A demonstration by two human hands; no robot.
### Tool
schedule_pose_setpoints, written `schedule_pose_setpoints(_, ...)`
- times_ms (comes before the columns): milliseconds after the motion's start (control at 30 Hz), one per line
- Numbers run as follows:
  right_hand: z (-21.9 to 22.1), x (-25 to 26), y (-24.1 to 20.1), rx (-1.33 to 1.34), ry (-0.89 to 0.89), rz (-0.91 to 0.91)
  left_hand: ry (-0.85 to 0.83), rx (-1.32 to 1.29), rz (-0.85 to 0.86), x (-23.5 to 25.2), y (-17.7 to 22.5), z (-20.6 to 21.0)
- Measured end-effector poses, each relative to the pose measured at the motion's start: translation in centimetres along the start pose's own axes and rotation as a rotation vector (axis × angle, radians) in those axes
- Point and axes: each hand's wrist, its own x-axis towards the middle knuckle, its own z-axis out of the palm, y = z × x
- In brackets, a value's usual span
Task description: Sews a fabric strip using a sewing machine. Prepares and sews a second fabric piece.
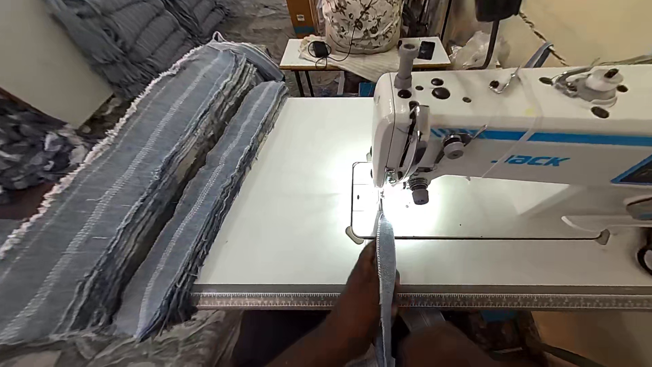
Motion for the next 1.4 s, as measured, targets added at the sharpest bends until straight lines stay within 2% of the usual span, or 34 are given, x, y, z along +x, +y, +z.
schedule_pose_setpoints(33,-0.1,0.9,1.0,0.002,0.154,0.037,-0.007,0.114,0.064,-1.3,-1.1,-0.4)
schedule_pose_setpoints(100,-0.7,3.9,3.2,-0.171,0.537,0.207,-0.031,0.26,0.202,-3.1,-3.5,-1.0)
schedule_pose_setpoints(133,-1.1,5.9,4.0,-0.29,0.648,0.321,-0.028,0.316,0.249,-3.5,-4.5,-1.2)
schedule_pose_setpoints(167,-1.5,7.7,4.8,-0.398,0.662,0.423,-0.042,0.378,0.262,-3.7,-4.9,-1.3)
schedule_pose_setpoints(267,-2.4,11.7,6.5,-0.699,0.591,0.554,-0.085,0.589,0.205,-3.7,-4.4,-1.1)
schedule_pose_setpoints(333,-2.1,11.8,6.1,-0.854,0.522,0.574,-0.111,0.729,0.152,-3.6,-3.6,-0.9)
schedule_pose_setpoints(400,-1.3,11.0,5.4,-0.901,0.44,0.582,-0.125,0.778,0.155,-3.5,-3.3,-0.9)
schedule_pose_setpoints(667,-1.1,10.2,6.0,-0.906,0.471,0.544,-0.105,0.447,0.184,-3.3,-3.8,-0.7)
schedule_pose_setpoints(767,-1.2,10.1,6.1,-0.87,0.484,0.536,-0.183,0.331,0.212,-3.1,-4.5,-1.2)
schedule_pose_setpoints(967,-1.1,10.0,6.4,-0.878,0.501,0.496,-0.14,0.342,0.186,-3.2,-4.3,-1.0)
schedule_pose_setpoints(1100,-1.1,10.0,6.1,-0.867,0.5,0.504,-0.176,0.294,0.261,-2.7,-4.8,-1.2)
schedule_pose_setpoints(1300,-1.2,10.0,5.9,-0.855,0.494,0.522,-0.185,0.318,0.231,-3.0,-4.6,-1.2)
schedule_pose_setpoints(1400,-1.2,10.0,6.0,-0.864,0.496,0.507,-0.136,0.285,0.224,-3.0,-4.7,-0.9)
